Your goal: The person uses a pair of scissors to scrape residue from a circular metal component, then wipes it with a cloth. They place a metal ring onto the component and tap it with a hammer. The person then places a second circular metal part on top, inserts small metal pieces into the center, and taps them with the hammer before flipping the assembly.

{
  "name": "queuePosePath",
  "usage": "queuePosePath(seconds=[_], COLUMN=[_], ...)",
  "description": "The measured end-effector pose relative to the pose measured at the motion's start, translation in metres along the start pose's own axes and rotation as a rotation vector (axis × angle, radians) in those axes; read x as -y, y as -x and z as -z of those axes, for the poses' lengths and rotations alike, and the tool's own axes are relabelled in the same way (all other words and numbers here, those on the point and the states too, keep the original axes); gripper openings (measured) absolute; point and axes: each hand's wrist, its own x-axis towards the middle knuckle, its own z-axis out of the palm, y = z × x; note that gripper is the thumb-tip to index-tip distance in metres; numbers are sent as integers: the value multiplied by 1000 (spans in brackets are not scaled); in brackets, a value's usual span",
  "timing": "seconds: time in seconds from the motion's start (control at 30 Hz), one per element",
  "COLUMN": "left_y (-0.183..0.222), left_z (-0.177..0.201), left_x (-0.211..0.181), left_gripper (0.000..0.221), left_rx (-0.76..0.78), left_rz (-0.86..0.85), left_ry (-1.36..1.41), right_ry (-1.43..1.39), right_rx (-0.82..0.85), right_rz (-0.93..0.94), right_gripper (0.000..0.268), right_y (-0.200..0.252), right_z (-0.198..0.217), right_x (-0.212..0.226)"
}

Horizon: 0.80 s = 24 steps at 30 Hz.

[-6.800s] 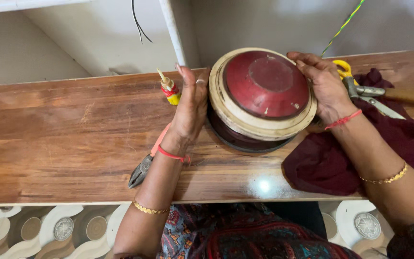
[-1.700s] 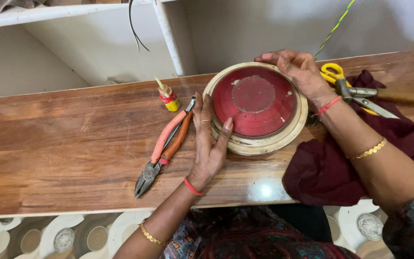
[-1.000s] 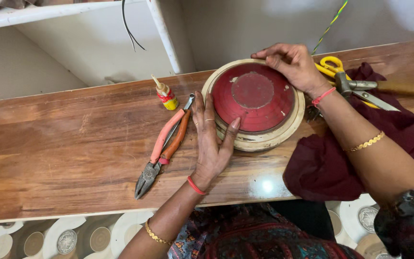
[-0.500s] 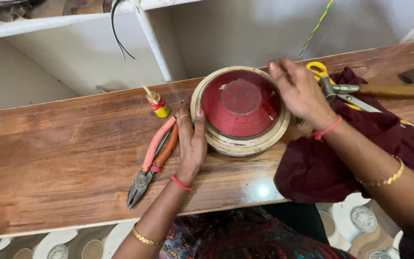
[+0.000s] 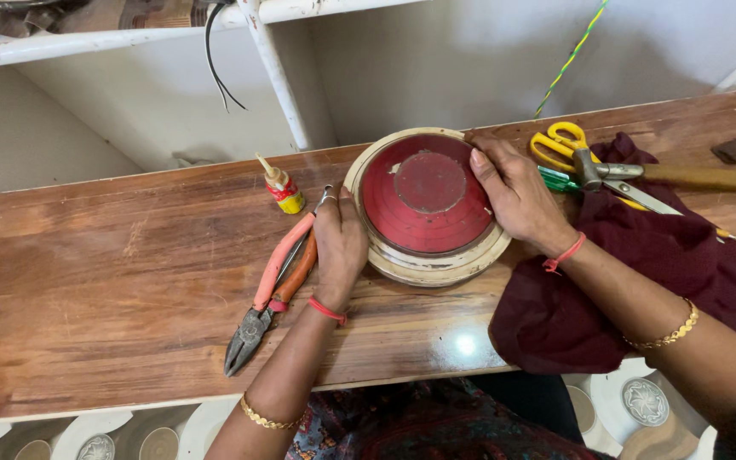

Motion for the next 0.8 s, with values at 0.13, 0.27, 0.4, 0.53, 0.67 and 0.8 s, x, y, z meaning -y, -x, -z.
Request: queuePosePath(seconds=[0.13, 0.27, 0.4, 0.53, 0.67, 0.8], left_y=[0, 2, 1, -3, -10, -10], left_z=[-2, -1, -1, 3, 4, 9], left_x=[-7, -5, -6, -14, -34, -48], left_gripper=[36, 35, 36, 53, 69, 75], left_rx=[-7, 43, -18, 27, 131, 94], left_rz=[40, 174, 25, 167, 223, 287], left_ry=[-34, -53, 4, -27, 95, 144], right_ry=[-9, -15, 6, 31, -36, -95], right_rx=[-10, -23, -1, 44, 111, 115], right_rz=[56, -12, -254, -345, -535, -514], right_gripper=[49, 53, 61, 71, 84, 83], right_y=[-1, 1, -2, -7, -11, -15], right_z=[0, -2, -1, 0, 1, 3], right_x=[1, -1, -3, -9, -14, -10])
